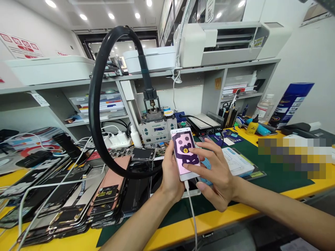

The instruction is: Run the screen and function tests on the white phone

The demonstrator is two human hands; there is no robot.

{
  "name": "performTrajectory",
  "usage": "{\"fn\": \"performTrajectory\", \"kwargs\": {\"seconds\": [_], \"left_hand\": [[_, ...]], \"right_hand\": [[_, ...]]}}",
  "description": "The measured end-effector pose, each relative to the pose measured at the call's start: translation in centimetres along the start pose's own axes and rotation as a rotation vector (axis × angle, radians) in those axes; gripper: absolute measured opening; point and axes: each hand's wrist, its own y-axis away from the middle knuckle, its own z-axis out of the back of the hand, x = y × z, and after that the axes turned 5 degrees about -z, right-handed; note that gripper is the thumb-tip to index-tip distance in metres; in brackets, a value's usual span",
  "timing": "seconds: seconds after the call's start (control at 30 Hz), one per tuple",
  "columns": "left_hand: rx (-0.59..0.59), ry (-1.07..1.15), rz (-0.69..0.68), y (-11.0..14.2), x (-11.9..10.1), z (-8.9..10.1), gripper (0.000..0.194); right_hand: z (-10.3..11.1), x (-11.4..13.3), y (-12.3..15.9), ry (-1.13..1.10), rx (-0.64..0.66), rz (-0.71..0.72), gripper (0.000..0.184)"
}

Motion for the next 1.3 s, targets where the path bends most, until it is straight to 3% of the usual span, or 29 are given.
{"fn": "performTrajectory", "kwargs": {"seconds": [1.1, 1.3], "left_hand": [[-0.005, -0.010, 0.088, 0.08, -0.42, 0.03, 0.058], [0.048, -0.017, 0.125, -0.13, -0.42, 0.42, 0.062]], "right_hand": [[-0.42, 0.29, 0.14, -0.085, 0.050, 0.086, 0.037], [-0.22, 0.43, 0.06, -0.108, 0.048, 0.089, 0.035]]}}
